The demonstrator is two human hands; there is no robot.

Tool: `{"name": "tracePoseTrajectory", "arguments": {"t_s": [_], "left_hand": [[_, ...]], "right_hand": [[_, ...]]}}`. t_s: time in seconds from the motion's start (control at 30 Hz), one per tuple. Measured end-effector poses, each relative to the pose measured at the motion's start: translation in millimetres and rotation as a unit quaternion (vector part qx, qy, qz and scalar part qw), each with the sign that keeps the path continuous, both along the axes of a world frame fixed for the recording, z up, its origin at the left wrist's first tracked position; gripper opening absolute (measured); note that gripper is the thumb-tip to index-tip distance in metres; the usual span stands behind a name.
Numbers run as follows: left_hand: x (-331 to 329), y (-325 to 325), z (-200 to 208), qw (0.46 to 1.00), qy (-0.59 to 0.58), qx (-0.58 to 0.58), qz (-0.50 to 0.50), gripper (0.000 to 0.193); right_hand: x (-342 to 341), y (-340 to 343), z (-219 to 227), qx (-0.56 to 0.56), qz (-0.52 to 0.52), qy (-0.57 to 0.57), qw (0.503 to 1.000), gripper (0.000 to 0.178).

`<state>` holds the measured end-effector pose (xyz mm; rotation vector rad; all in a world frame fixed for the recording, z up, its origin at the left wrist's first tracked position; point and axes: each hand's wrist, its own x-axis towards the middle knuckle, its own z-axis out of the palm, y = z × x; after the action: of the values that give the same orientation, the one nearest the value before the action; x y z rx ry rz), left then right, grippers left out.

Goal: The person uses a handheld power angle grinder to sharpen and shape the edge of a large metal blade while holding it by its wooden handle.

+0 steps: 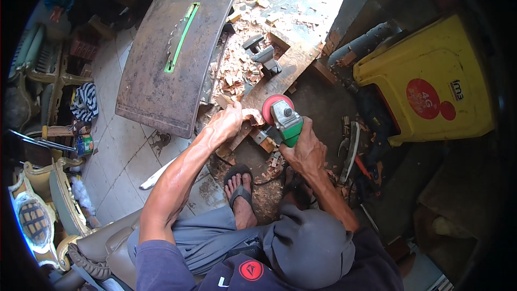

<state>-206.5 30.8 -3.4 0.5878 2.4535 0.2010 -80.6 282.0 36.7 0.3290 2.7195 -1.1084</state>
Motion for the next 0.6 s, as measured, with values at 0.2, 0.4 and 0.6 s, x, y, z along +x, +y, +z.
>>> {"name": "tracePoseTrajectory", "arguments": {"t_s": [0.2, 0.4, 0.6], "left_hand": [[-15.2, 17.6, 16.2, 0.998, -0.059, -0.033, -0.002, 0.05], [-18.4, -7.6, -10.3, 0.998, -0.053, -0.02, -0.04, 0.047], [-21.2, 17.2, 24.1, 0.99, -0.121, -0.068, -0.01, 0.045]], "right_hand": [[-1.8, 5.2, 8.9, 0.016, 0.017, -0.009, 1.0, 0.082], [1.6, -1.3, 14.5, -0.01, 0.028, 0.017, 0.999, 0.081], [0.8, 2.6, 7.7, -0.035, 0.004, -0.019, 0.999, 0.08]]}}
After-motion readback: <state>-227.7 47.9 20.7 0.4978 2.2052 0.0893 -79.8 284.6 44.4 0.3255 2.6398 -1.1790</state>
